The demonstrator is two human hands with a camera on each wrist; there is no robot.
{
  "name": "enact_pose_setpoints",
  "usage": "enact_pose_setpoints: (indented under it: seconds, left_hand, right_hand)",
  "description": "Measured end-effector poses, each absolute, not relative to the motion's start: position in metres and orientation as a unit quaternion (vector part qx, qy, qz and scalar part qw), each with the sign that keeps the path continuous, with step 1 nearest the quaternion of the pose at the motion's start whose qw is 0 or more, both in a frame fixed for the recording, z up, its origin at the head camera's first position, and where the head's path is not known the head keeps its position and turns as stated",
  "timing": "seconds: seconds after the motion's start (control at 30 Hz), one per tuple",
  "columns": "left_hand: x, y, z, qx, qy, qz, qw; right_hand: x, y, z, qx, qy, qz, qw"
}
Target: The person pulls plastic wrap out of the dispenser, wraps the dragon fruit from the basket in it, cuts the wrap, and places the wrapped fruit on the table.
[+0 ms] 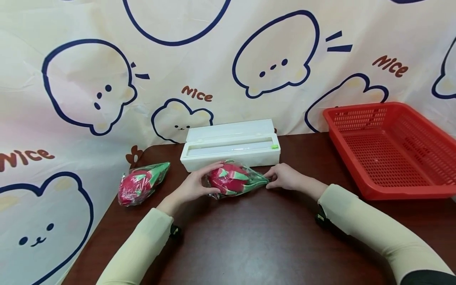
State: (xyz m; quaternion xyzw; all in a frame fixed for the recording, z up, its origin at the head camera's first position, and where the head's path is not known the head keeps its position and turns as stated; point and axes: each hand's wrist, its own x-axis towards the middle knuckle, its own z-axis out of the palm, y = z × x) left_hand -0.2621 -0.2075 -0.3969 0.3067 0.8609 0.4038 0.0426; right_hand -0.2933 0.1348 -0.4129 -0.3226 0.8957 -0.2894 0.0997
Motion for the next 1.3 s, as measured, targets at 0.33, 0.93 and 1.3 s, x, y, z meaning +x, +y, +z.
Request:
enact_pose_setpoints:
  seconds: [0.33,0.93,1.3]
  left_hand:
    - [-0.27,-0.209,-0.39,0.264,0.866,0.412,0.098]
    - [-0.274,-0.209,-0.388,0.254,0.862,0.422,0.124]
    - [-0.281,-0.207,-0.389,0.261,0.86,0.419,0.129]
  right_hand:
    - [-0.298,0.13,-0.411,-0.395,0.879,-0.259,0.07]
    - [-0.295,0.139,-0.396,-0.349,0.884,-0.298,0.092]
    - [-0.291,0.105,-0.395,-0.409,0.872,-0.264,0.049]
